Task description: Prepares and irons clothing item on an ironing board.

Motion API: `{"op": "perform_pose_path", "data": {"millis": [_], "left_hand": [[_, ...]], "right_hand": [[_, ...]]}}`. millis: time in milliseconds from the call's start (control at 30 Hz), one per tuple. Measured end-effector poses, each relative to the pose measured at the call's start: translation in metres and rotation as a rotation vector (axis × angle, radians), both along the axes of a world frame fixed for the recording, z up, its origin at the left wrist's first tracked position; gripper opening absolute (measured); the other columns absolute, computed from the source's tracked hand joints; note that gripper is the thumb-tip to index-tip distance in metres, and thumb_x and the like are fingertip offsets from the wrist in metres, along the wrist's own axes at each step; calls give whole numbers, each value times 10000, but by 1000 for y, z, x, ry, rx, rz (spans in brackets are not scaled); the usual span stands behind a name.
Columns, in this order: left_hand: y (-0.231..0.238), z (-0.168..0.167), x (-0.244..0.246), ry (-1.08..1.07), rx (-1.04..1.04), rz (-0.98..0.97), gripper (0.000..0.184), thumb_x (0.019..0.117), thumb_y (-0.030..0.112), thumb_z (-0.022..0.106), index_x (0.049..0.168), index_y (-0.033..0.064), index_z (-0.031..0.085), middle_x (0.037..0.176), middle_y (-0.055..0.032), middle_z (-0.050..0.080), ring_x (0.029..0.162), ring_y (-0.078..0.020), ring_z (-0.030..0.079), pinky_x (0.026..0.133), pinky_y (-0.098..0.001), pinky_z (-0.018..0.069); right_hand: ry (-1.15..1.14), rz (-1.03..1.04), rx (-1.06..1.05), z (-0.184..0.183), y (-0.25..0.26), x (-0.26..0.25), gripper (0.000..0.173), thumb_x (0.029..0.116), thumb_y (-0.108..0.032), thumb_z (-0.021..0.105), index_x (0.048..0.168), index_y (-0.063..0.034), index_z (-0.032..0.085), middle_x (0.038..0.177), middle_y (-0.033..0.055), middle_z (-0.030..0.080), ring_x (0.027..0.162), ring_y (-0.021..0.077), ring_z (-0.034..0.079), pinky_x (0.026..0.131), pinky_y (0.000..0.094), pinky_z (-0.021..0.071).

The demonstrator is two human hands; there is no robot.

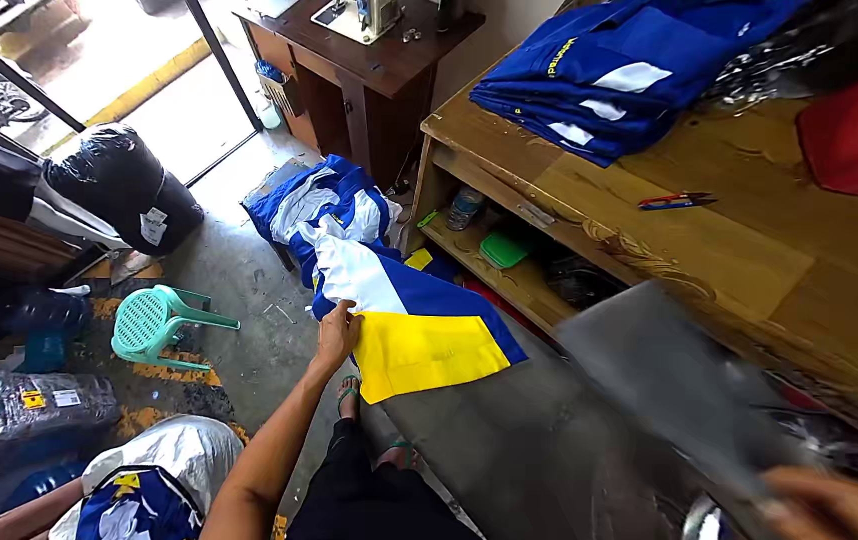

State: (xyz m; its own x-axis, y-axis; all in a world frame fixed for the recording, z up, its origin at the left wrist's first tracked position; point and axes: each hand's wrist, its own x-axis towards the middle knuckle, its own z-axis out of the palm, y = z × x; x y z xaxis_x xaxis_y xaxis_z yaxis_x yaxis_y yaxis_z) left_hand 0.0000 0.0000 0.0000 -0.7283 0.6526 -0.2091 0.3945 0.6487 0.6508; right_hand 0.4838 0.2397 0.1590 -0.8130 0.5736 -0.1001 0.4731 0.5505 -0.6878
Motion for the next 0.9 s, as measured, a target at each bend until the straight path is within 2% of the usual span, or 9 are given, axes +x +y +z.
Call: {"op": "perform_pose_path", "data": {"millis": [100, 200, 300, 433, 500, 600, 700, 800, 900], "left_hand": [[9, 4, -1, 29, -113, 0, 333, 1014, 221, 544, 1274, 44, 654, 1020, -146, 742, 961, -309, 720, 892, -517, 558], [16, 13, 1, 98, -223, -40, 295, 1024, 227, 500, 1185, 68, 690, 1087, -148, 732, 1036, -325, 705, 891, -538, 543], [17, 11, 0, 142, -224, -35, 305, 1036, 240, 470, 1121, 66, 706, 1105, -146, 726, 1050, -322, 701, 875, -539, 541], [16, 7, 8, 200, -76, -72, 294, 1010, 215, 468, 1055, 50, 708, 1023, -136, 729, 963, -305, 715, 812, -524, 557], [12, 16, 26, 88, 7, -219, 277, 1007, 195, 490, 1058, 26, 704, 988, -147, 726, 948, -308, 714, 834, -534, 560], [-14, 54, 74, -343, 57, -752, 237, 1018, 135, 570, 1076, -31, 728, 981, -181, 741, 941, -291, 721, 900, -524, 561], [-50, 60, 96, -718, -103, -1105, 318, 1053, 243, 579, 1033, -29, 742, 871, -155, 729, 770, -218, 689, 781, -441, 566], [-75, 27, 63, -441, -507, -674, 406, 1005, 343, 636, 1058, -54, 703, 1007, -263, 711, 941, -403, 703, 852, -603, 552], [-80, -25, 59, -238, -472, -274, 884, 804, 447, 835, 1491, 32, 466, 1419, -255, 558, 1269, -418, 587, 1031, -620, 489]], "right_hand": [[-365, 56, -137, -47, -63, -25, 289, 1004, -140, 636, 1216, 49, 691, 1130, 333, 671, 1047, 497, 663, 936, 657, 509], [-111, 40, 37, -102, -92, -64, 332, 964, -253, 688, 1223, -51, 737, 1218, 238, 682, 1121, 412, 666, 969, 586, 529], [163, 72, 205, -139, -106, -143, 402, 996, -383, 577, 1275, -138, 732, 1375, 141, 645, 1294, 334, 603, 1081, 509, 497], [-44, 244, 287, -177, -105, -222, 564, 1031, -523, 489, 1515, -238, 535, 1618, 159, 409, 1504, 411, 349, 1188, 617, 311], [-156, 268, 318, -187, -99, -231, 627, 1019, -549, 497, 1578, -271, 438, 1666, 155, 324, 1539, 418, 270, 1208, 639, 240], [-144, 267, 322, -191, -95, -232, 638, 1006, -541, 516, 1575, -263, 443, 1662, 154, 333, 1537, 413, 278, 1205, 640, 240], [-133, 285, 271, -183, -91, -230, 627, 983, -502, 588, 1548, -249, 489, 1644, 152, 368, 1531, 404, 295, 1203, 626, 260], [-150, 306, 251, -172, -80, -221, 612, 926, -361, 723, 1496, -223, 550, 1594, 148, 444, 1493, 371, 377, 1163, 614, 329], [-105, 246, 359, -162, -74, -202, 697, 841, -355, 794, 1489, -252, 558, 1580, 167, 453, 1473, 401, 400, 1145, 680, 317]]}}
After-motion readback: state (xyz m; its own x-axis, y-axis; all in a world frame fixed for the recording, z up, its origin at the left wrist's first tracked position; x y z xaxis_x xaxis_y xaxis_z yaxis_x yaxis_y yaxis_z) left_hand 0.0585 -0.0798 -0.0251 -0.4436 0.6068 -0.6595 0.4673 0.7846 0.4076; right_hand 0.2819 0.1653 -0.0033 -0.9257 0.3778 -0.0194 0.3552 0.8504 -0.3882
